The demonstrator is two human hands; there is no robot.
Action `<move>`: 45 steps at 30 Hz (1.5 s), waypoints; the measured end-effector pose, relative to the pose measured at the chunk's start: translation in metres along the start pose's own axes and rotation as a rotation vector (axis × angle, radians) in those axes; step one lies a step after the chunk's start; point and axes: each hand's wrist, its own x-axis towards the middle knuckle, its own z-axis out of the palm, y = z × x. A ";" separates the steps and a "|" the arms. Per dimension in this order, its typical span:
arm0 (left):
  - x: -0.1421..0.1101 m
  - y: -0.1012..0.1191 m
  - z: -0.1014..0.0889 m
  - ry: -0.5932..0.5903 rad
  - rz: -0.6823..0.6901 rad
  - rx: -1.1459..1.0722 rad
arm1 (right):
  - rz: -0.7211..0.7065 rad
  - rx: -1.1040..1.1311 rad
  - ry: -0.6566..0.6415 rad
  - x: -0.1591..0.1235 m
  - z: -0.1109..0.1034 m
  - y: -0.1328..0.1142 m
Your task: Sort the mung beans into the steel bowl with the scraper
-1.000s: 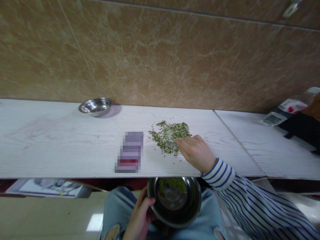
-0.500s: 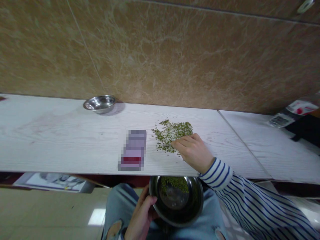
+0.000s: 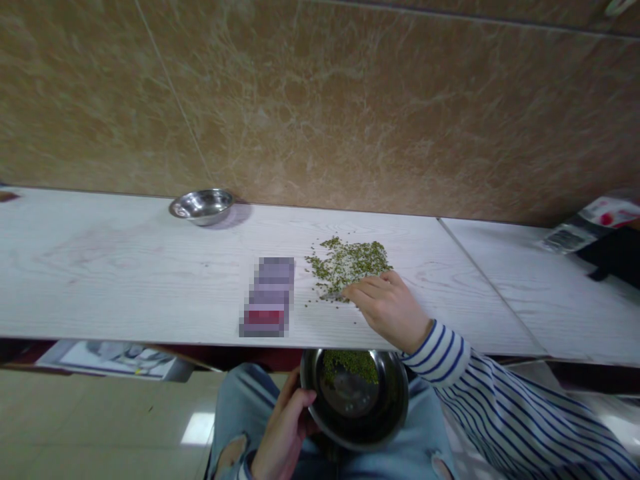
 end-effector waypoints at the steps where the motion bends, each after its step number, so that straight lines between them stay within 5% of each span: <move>1: 0.000 0.000 0.000 0.001 -0.001 0.005 | 0.007 -0.003 -0.003 0.001 0.000 -0.001; 45: -0.001 0.004 -0.012 0.071 0.000 -0.003 | 0.107 -0.062 -0.022 -0.009 -0.002 -0.015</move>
